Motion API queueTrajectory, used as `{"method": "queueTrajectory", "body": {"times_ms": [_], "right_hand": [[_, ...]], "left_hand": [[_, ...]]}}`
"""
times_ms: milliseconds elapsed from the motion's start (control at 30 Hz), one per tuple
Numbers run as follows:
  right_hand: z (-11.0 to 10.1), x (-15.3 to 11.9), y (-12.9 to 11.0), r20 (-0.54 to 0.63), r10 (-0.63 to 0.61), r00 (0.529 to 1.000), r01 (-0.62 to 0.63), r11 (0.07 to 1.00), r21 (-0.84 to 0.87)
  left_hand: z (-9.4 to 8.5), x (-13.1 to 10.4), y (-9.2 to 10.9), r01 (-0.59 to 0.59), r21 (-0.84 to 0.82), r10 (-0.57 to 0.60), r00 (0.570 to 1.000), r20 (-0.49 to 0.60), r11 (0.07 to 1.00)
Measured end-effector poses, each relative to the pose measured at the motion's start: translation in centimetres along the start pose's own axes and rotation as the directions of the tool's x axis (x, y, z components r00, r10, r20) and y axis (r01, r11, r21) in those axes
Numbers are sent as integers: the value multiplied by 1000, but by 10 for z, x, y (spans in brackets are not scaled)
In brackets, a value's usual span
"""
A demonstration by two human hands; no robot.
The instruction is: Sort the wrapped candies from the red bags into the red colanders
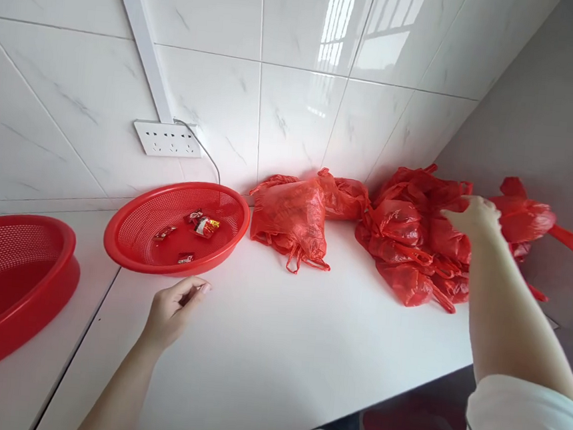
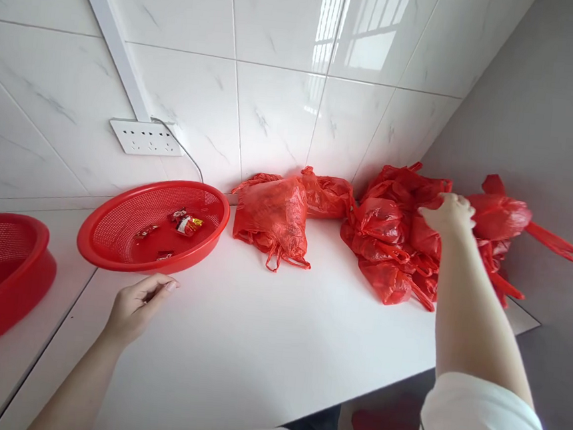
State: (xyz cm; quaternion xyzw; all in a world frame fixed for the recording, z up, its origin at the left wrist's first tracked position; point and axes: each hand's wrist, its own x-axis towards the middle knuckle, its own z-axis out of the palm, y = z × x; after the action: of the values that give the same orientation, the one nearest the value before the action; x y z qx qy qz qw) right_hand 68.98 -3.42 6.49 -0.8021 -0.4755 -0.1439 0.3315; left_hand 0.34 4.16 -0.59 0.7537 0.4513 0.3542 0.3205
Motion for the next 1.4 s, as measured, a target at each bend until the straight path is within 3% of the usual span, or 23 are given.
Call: {"method": "queueTrajectory", "body": {"times_ms": [33,67,100,200,300,467,567,700,767,800,867,933,1000,1100,1167,1233,1333,1400], "right_hand": [[18,-11,-10,-37,163,986,-165,985,-45],[37,-24,-22,-45,234,971,-237,969,-67],[55,-37,-37,-43,231,972,-233,970,-73],[99,-67,-82,-36,41,998,-42,998,-35],[126,-72,-124,-44,-109,993,110,993,33],[145,-36,-180,-87,-243,966,256,943,211],[149,-4,-200,-70,-165,984,179,921,345],[147,37,-225,-90,26,996,11,920,391],[147,48,-252,-153,5,988,60,908,414],[149,49,-269,-164,-63,985,128,896,426],[160,45,-308,-40,-329,944,314,851,420],[179,35,-342,241,-534,810,446,829,337],[204,24,-366,425,-531,733,452,847,279],[228,13,-380,510,-440,739,390,897,208],[225,11,-381,475,-427,769,381,904,196],[204,7,-381,352,-461,815,398,886,240],[152,-13,-386,-26,-475,879,425,761,490],[115,-40,-390,-133,-394,910,371,626,686]], "left_hand": [[2,-1,-2,18,-10,-18,1000,17,1000],[4,-1,-4,34,-23,-33,999,39,999],[6,-2,-6,50,-39,-48,997,63,998],[12,-3,-10,104,-81,-93,986,138,991],[15,-4,-12,130,-77,-114,976,186,989],[20,-2,-29,283,-198,-223,934,281,938],[26,2,-46,368,-262,-267,897,351,892],[35,4,-59,389,-318,-287,902,323,865],[37,4,-61,405,-322,-305,897,320,856],[37,3,-61,414,-320,-311,893,325,852],[37,3,-60,426,-318,-319,886,338,847],[36,2,-58,430,-323,-320,884,341,843],[35,0,-57,432,-326,-319,883,345,841],[34,-2,-57,436,-318,-321,879,353,842],[35,-3,-59,433,-314,-319,879,354,845],[36,-3,-60,425,-316,-313,884,348,848],[31,-3,-49,406,-325,-291,891,347,854],[18,-4,-29,377,-334,-254,899,357,864]]}}
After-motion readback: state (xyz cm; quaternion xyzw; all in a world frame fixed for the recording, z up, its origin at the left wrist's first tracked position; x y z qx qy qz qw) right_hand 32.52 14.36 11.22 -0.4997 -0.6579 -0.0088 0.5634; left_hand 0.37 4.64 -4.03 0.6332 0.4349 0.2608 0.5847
